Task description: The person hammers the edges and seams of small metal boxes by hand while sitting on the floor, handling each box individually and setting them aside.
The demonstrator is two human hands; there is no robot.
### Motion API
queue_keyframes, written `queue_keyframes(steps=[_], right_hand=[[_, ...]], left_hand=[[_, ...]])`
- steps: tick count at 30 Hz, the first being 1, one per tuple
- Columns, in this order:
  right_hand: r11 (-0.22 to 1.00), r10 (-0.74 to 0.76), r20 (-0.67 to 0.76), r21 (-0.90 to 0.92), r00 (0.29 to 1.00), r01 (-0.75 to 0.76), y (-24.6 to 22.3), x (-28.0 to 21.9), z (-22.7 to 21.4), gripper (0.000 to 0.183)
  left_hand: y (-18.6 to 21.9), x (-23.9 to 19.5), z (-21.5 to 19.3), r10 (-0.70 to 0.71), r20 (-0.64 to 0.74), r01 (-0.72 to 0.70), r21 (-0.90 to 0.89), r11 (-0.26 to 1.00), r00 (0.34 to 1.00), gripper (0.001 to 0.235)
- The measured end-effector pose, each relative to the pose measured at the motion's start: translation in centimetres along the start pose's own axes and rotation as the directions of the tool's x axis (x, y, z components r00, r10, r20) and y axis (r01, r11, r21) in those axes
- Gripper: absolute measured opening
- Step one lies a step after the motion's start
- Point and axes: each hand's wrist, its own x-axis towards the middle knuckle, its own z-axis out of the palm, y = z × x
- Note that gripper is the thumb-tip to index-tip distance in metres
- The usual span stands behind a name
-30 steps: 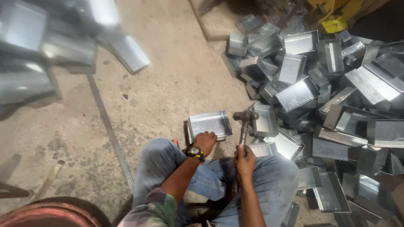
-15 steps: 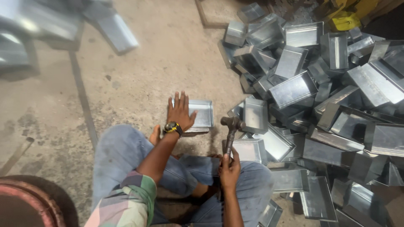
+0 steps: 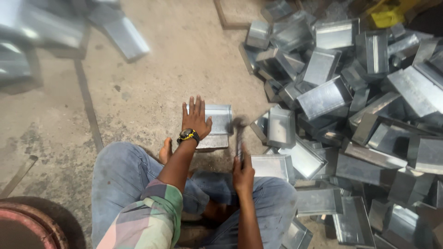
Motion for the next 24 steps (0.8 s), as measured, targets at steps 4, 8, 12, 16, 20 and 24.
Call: queue_keyframes(steps=[4,8,12,16,20,24], right_hand=[[0.979,-0.147,-0.062,-0.152,0.987,0.136,2.6,-0.3,1.5,0.054],[0.889,0.304,0.014,0.355,0.953,-0.289,0.5,-1.3,-0.6,0.056],[0.853,0.042,-0.085,0.521,0.995,0.009,-4.5,-1.3,-3.4,0.058],[0.741,-0.216,-0.174,0.611,0.961,0.277,-6.4,-1.8,-4.2,0.052],[0.861,-0.086,-0.073,0.496,0.994,0.111,-4.5,0.3,-0.8,0.062],[0.970,0.240,0.065,-0.053,0.969,-0.236,-1.4,1.2,1.3,0.054]], left_hand=[[0.1,1.4,-0.8,-0.004,-0.008,0.004,0.020,1.000,1.000,0.082],[0.6,-0.6,-1.3,0.000,0.019,0.000,0.010,1.000,1.000,0.082],[0.6,-3.9,-2.4,-0.016,0.069,0.017,-0.011,1.000,0.997,0.084],[0.8,-6.2,-2.6,0.005,0.078,-0.006,0.010,1.000,0.997,0.084],[0.7,-6.0,-2.5,-0.001,0.086,-0.002,0.036,0.999,0.996,0.085],[1.2,-6.3,-2.0,0.012,0.009,-0.012,0.008,1.000,1.000,0.083]])
